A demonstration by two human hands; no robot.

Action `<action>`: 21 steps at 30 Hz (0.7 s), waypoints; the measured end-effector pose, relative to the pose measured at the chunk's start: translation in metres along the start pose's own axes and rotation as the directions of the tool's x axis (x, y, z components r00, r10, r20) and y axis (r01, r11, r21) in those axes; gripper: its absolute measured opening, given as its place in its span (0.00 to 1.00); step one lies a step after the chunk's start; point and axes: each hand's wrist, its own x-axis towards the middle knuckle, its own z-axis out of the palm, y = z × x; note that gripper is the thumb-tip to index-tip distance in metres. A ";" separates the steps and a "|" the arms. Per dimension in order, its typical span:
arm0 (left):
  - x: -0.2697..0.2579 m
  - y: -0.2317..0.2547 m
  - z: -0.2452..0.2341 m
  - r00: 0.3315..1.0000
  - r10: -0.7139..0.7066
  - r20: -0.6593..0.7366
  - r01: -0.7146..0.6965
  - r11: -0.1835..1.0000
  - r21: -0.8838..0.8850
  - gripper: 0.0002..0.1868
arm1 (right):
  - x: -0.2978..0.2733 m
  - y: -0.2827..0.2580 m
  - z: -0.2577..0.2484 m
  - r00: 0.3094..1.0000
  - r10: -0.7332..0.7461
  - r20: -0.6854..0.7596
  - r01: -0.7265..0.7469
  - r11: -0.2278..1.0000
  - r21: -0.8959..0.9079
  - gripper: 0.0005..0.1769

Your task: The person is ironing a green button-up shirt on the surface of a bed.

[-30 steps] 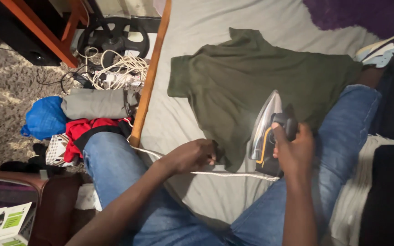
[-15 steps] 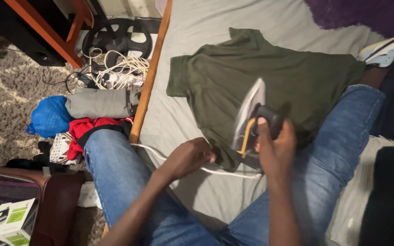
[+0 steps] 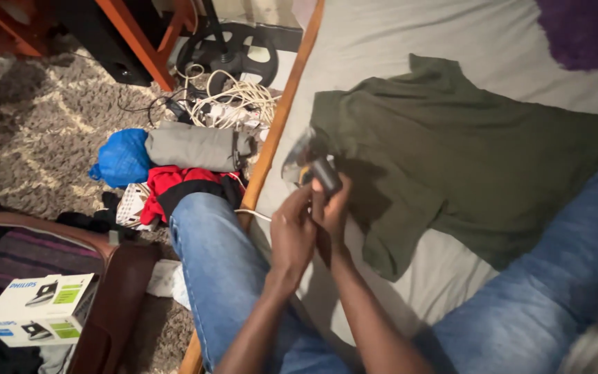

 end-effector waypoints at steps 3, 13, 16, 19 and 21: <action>-0.012 0.007 0.000 0.992 -0.128 0.003 0.128 0.992 0.011 0.12 | -0.025 -0.014 -0.008 0.993 0.115 0.021 -0.115 0.993 0.022 0.33; -0.040 0.001 0.009 0.992 -0.123 -0.022 0.123 0.992 0.014 0.16 | -0.032 -0.035 -0.053 0.988 0.066 0.139 -0.011 0.932 -0.362 0.31; -0.041 0.001 0.010 0.997 -0.076 -0.021 0.077 0.996 0.035 0.16 | -0.030 -0.046 -0.064 0.972 0.002 0.233 0.042 0.982 -0.186 0.30; -0.041 0.006 0.010 0.996 -0.086 -0.015 0.086 0.995 0.055 0.16 | -0.025 -0.069 -0.079 0.953 0.066 0.296 0.027 0.954 -0.299 0.30; -0.044 0.006 0.012 0.996 0.031 -0.086 -0.025 0.997 0.073 0.11 | -0.022 -0.058 -0.097 0.939 -0.172 0.299 0.277 0.892 -0.358 0.28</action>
